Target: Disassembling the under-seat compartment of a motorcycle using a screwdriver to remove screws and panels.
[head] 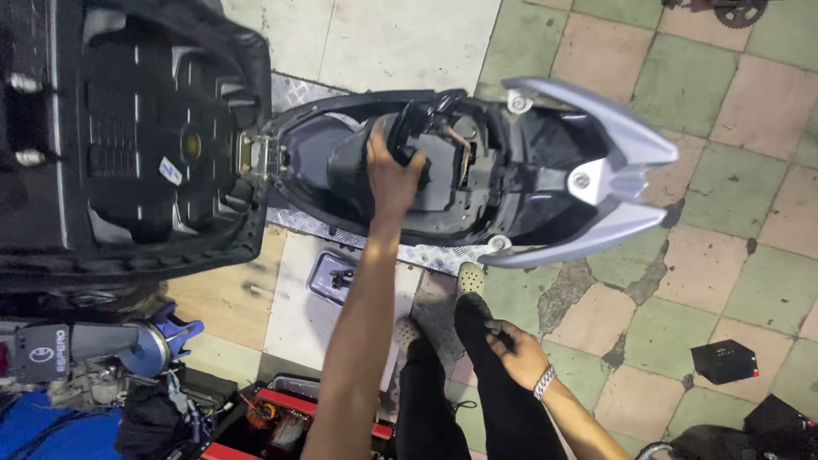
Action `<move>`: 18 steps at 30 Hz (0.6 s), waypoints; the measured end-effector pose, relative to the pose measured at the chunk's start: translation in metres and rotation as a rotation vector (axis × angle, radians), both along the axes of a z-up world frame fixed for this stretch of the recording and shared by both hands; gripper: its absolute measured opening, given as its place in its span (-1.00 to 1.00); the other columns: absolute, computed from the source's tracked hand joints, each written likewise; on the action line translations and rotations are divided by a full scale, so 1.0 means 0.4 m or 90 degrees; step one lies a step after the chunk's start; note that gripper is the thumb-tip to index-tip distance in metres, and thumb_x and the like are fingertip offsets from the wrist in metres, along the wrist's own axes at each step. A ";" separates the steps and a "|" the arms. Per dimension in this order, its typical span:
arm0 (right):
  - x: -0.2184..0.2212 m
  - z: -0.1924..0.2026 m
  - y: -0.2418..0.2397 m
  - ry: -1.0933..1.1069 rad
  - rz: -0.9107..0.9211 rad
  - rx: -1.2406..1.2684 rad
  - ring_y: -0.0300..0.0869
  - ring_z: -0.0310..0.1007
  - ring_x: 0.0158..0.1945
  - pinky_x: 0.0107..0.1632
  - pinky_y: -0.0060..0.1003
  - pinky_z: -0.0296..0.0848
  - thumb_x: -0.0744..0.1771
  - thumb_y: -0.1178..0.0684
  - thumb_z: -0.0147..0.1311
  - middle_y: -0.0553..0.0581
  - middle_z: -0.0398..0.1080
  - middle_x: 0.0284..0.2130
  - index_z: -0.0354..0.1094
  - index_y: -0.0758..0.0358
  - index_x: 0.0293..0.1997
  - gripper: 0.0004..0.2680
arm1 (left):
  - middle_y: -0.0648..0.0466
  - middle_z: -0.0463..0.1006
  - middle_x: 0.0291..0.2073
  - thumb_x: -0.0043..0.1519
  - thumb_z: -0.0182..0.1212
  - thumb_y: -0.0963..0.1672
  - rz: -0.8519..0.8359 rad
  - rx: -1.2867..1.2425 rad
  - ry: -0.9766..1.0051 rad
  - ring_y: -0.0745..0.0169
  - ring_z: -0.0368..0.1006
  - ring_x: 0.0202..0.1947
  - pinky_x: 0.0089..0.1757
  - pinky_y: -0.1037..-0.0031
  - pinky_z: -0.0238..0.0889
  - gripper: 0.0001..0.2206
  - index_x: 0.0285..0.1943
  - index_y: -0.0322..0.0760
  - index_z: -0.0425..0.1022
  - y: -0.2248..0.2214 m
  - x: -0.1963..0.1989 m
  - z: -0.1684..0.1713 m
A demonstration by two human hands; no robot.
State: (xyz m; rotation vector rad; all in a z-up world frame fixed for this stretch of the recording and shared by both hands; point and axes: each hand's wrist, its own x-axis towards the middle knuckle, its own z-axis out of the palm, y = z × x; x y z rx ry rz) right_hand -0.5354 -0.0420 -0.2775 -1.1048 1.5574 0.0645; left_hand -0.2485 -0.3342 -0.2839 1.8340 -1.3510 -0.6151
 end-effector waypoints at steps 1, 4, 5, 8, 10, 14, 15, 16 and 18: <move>-0.014 0.012 -0.006 -0.003 -0.002 0.001 -0.25 0.63 0.03 0.13 -0.36 0.46 0.29 -0.09 0.10 -0.14 0.63 -0.07 0.48 -0.16 0.12 -0.72 | -0.30 0.39 0.21 0.07 0.33 0.08 -0.002 0.001 -0.003 -0.34 0.27 0.26 0.24 0.10 0.08 -0.20 0.44 -0.37 0.15 -0.022 0.005 -0.022; -0.044 0.041 -0.022 -0.010 -0.050 0.021 -0.25 0.61 0.04 0.16 -0.38 0.47 0.30 -0.07 0.10 -0.10 0.63 -0.05 0.47 -0.08 0.13 -0.72 | 0.01 0.65 -0.27 -0.02 0.34 0.02 -0.036 0.166 0.089 -0.05 0.56 -0.23 -0.14 0.23 0.33 -0.59 -0.02 -0.10 0.44 -0.064 0.031 -0.083; -0.049 0.047 -0.027 -0.031 -0.086 0.018 -0.28 0.62 -0.02 0.12 -0.42 0.47 0.31 -0.04 0.10 -0.10 0.63 -0.09 0.49 -0.05 0.13 -0.73 | 0.08 0.62 -0.33 0.07 0.33 -0.01 -0.053 0.147 0.109 0.13 0.51 -0.27 -0.18 0.31 0.28 -0.75 -0.17 -0.13 0.50 -0.062 0.044 -0.101; -0.046 0.074 -0.063 -0.043 -0.122 0.019 -0.31 0.63 -0.05 0.11 -0.46 0.48 0.31 -0.02 0.11 -0.10 0.64 -0.11 0.50 -0.03 0.11 -0.74 | 0.11 0.65 -0.36 0.12 0.37 -0.10 0.015 0.192 0.326 0.34 0.50 -0.33 -0.25 0.46 0.31 -0.87 -0.23 -0.17 0.59 -0.026 0.039 -0.115; -0.035 0.077 -0.073 -0.032 -0.120 0.028 -0.31 0.64 -0.01 0.14 -0.46 0.48 0.30 -0.04 0.10 -0.11 0.65 -0.09 0.50 -0.05 0.10 -0.74 | 0.07 0.71 -0.32 0.08 0.42 -0.15 0.110 0.259 0.523 0.38 0.55 -0.34 -0.28 0.54 0.38 -0.82 -0.15 -0.19 0.61 0.019 0.030 -0.120; 0.010 0.075 -0.094 -0.019 -0.094 0.020 -0.31 0.61 -0.14 0.06 -0.47 0.46 0.30 -0.04 0.11 -0.14 0.62 -0.17 0.50 -0.06 0.10 -0.74 | 0.13 0.63 -0.30 0.20 0.34 -0.11 0.068 0.113 0.372 0.44 0.48 -0.28 -0.15 0.56 0.37 -0.83 -0.10 -0.25 0.59 0.075 0.011 -0.049; 0.029 0.083 -0.103 -0.008 -0.081 0.032 -0.29 0.62 -0.16 0.02 -0.44 0.48 0.31 -0.07 0.10 -0.14 0.61 -0.16 0.49 -0.11 0.11 -0.74 | 0.17 0.57 -0.38 0.23 0.31 -0.02 0.046 0.074 0.244 0.46 0.40 -0.30 -0.19 0.54 0.29 -0.77 -0.13 -0.24 0.55 0.079 0.006 -0.008; 0.046 0.075 -0.091 -0.003 -0.081 0.038 -0.29 0.62 -0.16 0.02 -0.44 0.48 0.31 -0.07 0.10 -0.14 0.61 -0.16 0.49 -0.11 0.11 -0.74 | 0.17 0.57 -0.38 0.23 0.31 -0.02 0.047 0.081 0.248 0.46 0.40 -0.30 -0.19 0.54 0.29 -0.77 -0.13 -0.24 0.55 0.093 -0.001 -0.003; 0.074 0.055 -0.078 -0.018 -0.030 -0.018 -0.19 0.60 0.04 0.16 -0.37 0.42 0.30 -0.07 0.10 -0.04 0.61 -0.06 0.48 -0.07 0.08 -0.75 | 0.04 0.60 -0.23 0.30 0.32 -0.10 -0.023 -0.112 -0.228 -0.01 0.46 -0.22 -0.15 0.27 0.36 -0.80 0.09 -0.11 0.59 0.113 -0.012 0.008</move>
